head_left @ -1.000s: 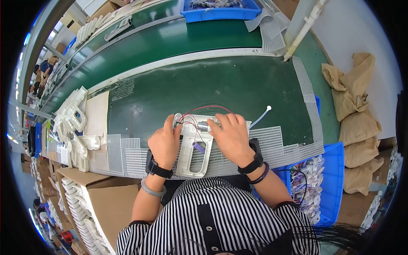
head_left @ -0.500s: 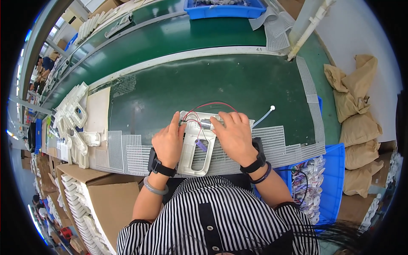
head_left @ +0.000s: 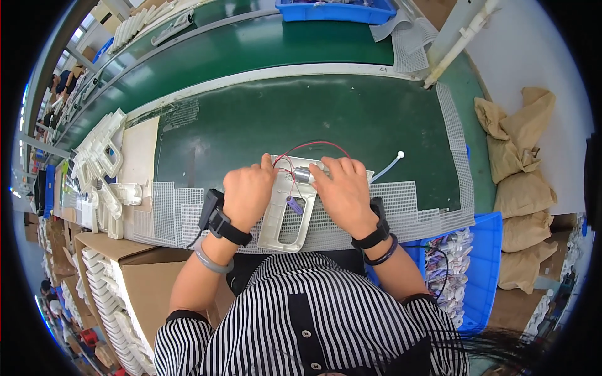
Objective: The recorder is assembling internal and external components of a plastic toy gun on a factory production line.
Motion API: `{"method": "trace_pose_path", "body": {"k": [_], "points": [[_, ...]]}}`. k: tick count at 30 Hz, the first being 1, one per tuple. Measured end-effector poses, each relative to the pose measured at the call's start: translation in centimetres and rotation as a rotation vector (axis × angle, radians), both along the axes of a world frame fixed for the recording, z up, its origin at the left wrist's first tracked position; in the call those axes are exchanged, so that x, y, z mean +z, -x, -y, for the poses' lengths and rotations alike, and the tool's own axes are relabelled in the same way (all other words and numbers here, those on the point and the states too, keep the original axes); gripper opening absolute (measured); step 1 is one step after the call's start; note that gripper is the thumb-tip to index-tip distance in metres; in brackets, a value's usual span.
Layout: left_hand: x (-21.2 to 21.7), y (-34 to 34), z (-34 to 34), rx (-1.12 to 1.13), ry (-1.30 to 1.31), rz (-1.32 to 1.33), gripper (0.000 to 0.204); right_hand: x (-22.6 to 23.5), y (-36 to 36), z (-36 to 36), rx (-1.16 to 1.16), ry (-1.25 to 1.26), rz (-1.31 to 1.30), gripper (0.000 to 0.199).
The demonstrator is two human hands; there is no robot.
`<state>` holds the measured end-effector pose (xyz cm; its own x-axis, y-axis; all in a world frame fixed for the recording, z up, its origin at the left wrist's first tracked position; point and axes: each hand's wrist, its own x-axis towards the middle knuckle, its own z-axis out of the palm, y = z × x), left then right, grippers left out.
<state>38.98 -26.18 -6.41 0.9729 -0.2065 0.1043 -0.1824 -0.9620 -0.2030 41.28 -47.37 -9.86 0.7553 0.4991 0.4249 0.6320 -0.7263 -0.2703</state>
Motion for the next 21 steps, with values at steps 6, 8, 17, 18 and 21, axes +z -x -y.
{"method": "trace_pose_path", "body": {"k": [6,8,17,18,21], "points": [[0.0,-0.7,-1.0,-0.039,0.025,-0.042,0.025,0.3,0.5,-0.4,-0.007,-0.015,0.01,0.033],[1.1,-1.3,-1.8,-0.039,0.105,-0.103,0.026,0.3,0.5,-0.3,-0.013,0.004,-0.004,0.033],[1.2,6.0,2.3,-0.081,0.658,0.09,0.017,0.3,0.5,-0.2,-0.017,0.029,-0.011,0.033],[0.9,6.5,3.1,-0.033,0.621,0.069,0.019,0.3,0.5,-0.3,-0.013,0.022,0.013,0.032],[0.2,5.9,4.4,0.089,0.605,0.091,0.021,0.3,0.4,-0.4,-0.016,0.025,-0.011,0.032]]}}
